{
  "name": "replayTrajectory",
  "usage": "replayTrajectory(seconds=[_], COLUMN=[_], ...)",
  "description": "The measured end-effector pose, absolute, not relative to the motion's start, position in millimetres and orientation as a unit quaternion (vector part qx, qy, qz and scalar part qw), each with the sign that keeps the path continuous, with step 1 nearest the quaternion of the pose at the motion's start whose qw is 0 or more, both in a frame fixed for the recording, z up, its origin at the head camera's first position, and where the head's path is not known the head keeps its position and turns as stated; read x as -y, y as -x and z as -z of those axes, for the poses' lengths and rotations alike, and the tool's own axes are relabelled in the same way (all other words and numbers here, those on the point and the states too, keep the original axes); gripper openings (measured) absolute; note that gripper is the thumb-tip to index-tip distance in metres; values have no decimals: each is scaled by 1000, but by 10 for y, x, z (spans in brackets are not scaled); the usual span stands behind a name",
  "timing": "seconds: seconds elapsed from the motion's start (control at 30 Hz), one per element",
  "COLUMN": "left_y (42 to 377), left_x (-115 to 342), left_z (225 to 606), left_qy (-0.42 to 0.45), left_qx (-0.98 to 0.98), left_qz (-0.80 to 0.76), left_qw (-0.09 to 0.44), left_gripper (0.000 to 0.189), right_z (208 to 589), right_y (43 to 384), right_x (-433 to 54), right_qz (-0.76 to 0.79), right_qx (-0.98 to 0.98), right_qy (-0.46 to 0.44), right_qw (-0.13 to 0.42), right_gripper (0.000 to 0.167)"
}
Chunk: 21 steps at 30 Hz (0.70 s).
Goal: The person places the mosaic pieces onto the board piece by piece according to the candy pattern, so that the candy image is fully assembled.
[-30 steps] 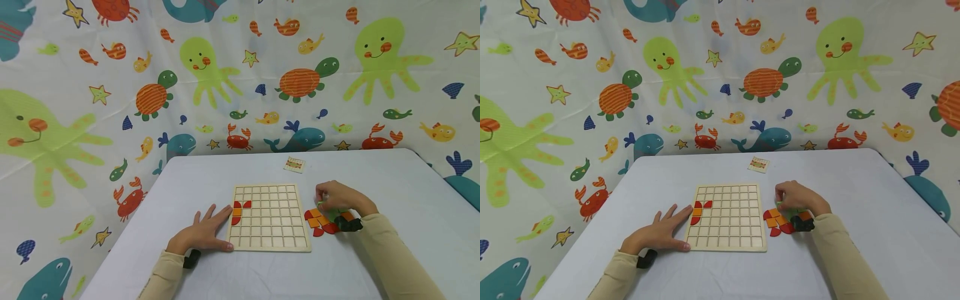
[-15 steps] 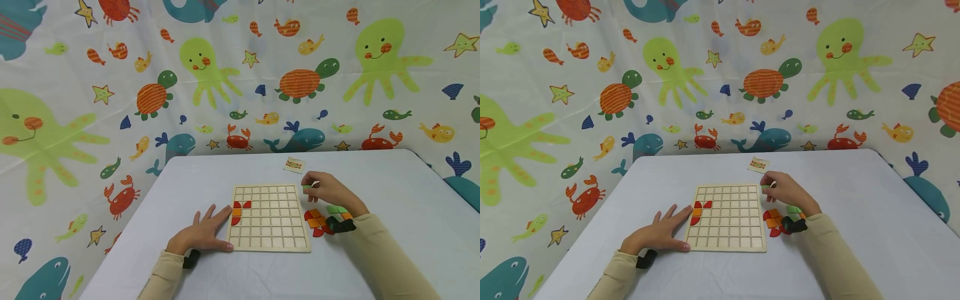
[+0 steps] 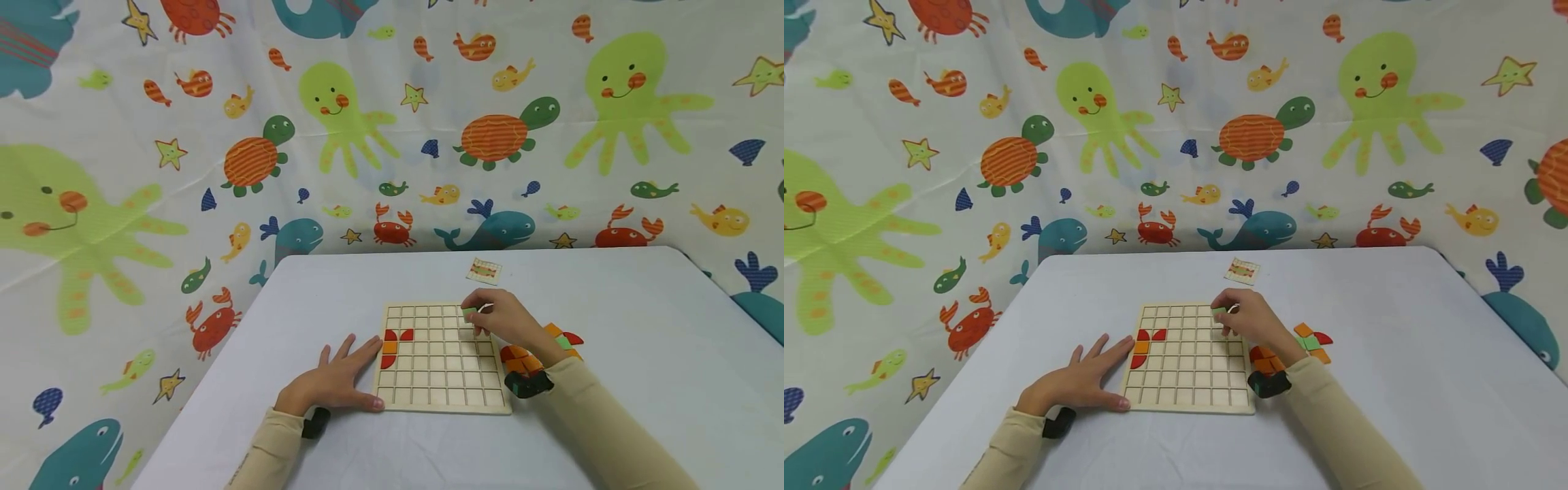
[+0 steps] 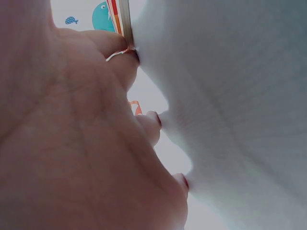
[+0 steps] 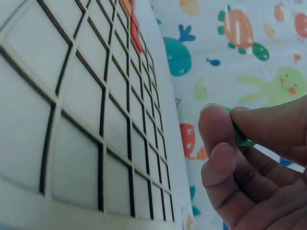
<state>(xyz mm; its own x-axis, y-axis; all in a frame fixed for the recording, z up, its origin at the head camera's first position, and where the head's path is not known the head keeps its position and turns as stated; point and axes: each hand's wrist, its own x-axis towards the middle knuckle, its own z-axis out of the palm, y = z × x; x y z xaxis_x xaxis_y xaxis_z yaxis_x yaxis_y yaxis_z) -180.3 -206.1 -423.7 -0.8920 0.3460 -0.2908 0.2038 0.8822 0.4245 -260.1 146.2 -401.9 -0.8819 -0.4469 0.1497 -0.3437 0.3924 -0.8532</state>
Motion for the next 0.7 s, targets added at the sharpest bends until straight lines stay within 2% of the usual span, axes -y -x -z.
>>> replayTrajectory(seconds=[0.37, 0.7], left_y=[1826, 1793], left_x=[2022, 2062], left_z=[4229, 4231], left_qy=[-142, -149], left_qx=[-953, -952], left_qz=[-187, -195], left_qw=[189, 182], left_gripper=[116, 114], right_z=[3955, 3842], right_y=[2539, 2556], right_x=[-1187, -842], right_qz=[516, 536], right_qx=[-819, -816], right_qy=[246, 217], right_qw=[56, 0], right_gripper=[21, 18])
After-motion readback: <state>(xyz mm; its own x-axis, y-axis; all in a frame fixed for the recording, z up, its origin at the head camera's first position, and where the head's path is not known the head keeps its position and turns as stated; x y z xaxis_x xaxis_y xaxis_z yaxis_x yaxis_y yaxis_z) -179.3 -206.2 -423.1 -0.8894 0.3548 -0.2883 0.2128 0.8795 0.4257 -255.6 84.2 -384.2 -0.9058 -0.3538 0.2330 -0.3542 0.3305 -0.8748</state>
